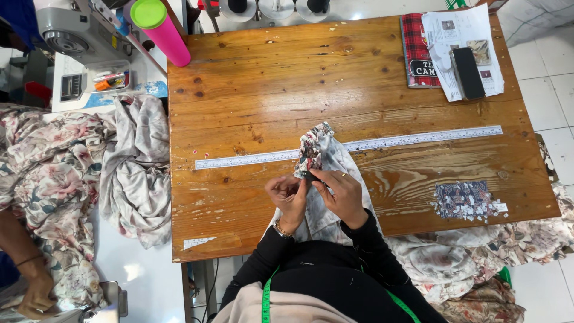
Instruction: The person lays a floral-patterned garment on a wooden table, uses shears to trim threads, and repeatedly folds and unfolds the garment to align seams and smooth the fabric. The person handles the garment by hand and with shears, adjusting its position on the table throughout the clip.
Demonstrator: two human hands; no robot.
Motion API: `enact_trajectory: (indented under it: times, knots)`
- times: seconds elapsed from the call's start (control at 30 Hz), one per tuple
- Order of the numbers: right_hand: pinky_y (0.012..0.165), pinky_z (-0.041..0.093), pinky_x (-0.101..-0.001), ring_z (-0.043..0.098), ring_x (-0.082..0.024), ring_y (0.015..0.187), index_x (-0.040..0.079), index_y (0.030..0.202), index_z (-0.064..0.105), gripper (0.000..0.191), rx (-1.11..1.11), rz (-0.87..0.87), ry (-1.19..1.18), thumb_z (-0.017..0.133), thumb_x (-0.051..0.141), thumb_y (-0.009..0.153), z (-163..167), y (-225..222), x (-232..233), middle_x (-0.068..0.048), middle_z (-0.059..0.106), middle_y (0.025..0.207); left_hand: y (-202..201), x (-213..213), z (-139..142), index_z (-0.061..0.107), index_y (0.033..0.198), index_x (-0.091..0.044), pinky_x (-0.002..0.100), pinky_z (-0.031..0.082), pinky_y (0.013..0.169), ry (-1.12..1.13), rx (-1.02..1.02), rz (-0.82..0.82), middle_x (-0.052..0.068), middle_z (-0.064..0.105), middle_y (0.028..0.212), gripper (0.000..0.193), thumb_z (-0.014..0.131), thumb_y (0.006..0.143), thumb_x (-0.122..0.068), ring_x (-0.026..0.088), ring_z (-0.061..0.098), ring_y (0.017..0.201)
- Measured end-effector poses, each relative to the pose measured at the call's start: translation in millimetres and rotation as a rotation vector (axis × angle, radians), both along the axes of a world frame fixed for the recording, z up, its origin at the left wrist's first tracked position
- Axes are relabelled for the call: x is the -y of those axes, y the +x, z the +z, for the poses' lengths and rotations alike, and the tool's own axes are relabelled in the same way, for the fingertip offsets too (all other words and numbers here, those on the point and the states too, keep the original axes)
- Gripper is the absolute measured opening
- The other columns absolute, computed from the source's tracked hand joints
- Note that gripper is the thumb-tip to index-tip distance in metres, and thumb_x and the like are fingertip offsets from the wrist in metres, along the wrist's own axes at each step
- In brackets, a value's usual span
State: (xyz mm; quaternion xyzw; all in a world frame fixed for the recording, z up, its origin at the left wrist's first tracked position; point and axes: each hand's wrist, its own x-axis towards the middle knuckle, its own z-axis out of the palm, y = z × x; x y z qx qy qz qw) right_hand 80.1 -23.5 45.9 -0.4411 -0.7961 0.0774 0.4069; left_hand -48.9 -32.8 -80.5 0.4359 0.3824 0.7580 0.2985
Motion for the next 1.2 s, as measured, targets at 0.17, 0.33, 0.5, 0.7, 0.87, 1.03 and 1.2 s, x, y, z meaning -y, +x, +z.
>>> enact_trajectory:
  times: [0.17, 0.33, 0.5, 0.7, 0.87, 1.03, 1.2]
  knots:
    - [0.063, 0.05, -0.0361, 0.068, -0.022, 0.075, 0.013, 0.118, 0.076, 0.026, 0.077, -0.053, 0.064, 0.076, 0.023, 0.093, 2, 1, 4, -0.004, 0.076, 0.093, -2, 2, 8, 0.032, 0.129, -0.012, 0.021, 0.045, 0.062, 0.018, -0.031, -0.022, 0.006, 0.063, 0.095, 0.06, 0.072, 0.092, 0.014, 0.007, 0.058, 0.076]
    - [0.066, 0.053, -0.0331, 0.071, -0.02, 0.08, 0.012, 0.122, 0.074, 0.029, -0.053, 0.03, -0.048, 0.074, 0.023, 0.095, 0, 6, 5, -0.004, 0.076, 0.099, -2, 5, 12, 0.034, 0.13, -0.011, 0.021, 0.044, 0.064, -0.009, 0.04, -0.058, 0.006, 0.063, 0.093, 0.058, 0.071, 0.093, 0.013, 0.007, 0.055, 0.073]
    - [0.071, 0.054, -0.0338, 0.072, -0.022, 0.087, 0.013, 0.123, 0.072, 0.028, -0.066, -0.014, 0.052, 0.073, 0.023, 0.097, 0, 4, 9, -0.005, 0.075, 0.101, 3, 6, 15, 0.033, 0.129, -0.011, 0.021, 0.045, 0.065, 0.0, 0.066, -0.078, 0.007, 0.064, 0.094, 0.057, 0.07, 0.093, 0.012, 0.008, 0.058, 0.075]
    - [0.066, 0.051, -0.0348, 0.07, -0.021, 0.081, 0.013, 0.12, 0.074, 0.026, 0.0, -0.074, 0.08, 0.074, 0.022, 0.096, -2, 3, 15, -0.003, 0.075, 0.096, 5, 10, -2, 0.034, 0.13, -0.011, 0.021, 0.044, 0.065, -0.006, -0.026, -0.025, 0.007, 0.062, 0.093, 0.057, 0.071, 0.093, 0.012, 0.006, 0.055, 0.076]
    - [0.065, 0.05, -0.0325, 0.069, -0.018, 0.077, 0.016, 0.121, 0.075, 0.024, 0.01, -0.114, 0.067, 0.073, 0.023, 0.098, -28, 5, 13, -0.001, 0.076, 0.097, 6, 1, -12, 0.036, 0.128, -0.009, 0.019, 0.046, 0.062, 0.04, -0.059, -0.044, 0.005, 0.065, 0.089, 0.055, 0.073, 0.092, 0.009, 0.005, 0.06, 0.073]
    - [0.083, 0.053, -0.026, 0.06, -0.009, 0.094, 0.009, 0.134, 0.054, 0.037, -0.765, -0.163, -0.314, 0.068, 0.029, 0.106, -45, 62, 3, -0.002, 0.061, 0.113, -98, -56, 18, 0.028, 0.147, 0.008, 0.047, 0.041, 0.112, -0.371, -0.198, 0.303, 0.026, 0.044, 0.145, 0.063, 0.052, 0.109, -0.038, 0.035, 0.05, 0.133]
    - [0.051, 0.031, -0.0203, 0.04, -0.004, 0.058, 0.007, 0.116, 0.065, 0.015, -0.923, -0.433, -0.488, 0.063, 0.02, 0.109, -55, 140, -5, 0.006, 0.051, 0.073, -188, -61, 28, 0.048, 0.142, 0.003, 0.045, 0.04, 0.117, -0.405, -0.755, 0.563, 0.023, 0.054, 0.141, 0.047, 0.066, 0.099, -0.002, 0.038, 0.052, 0.135]
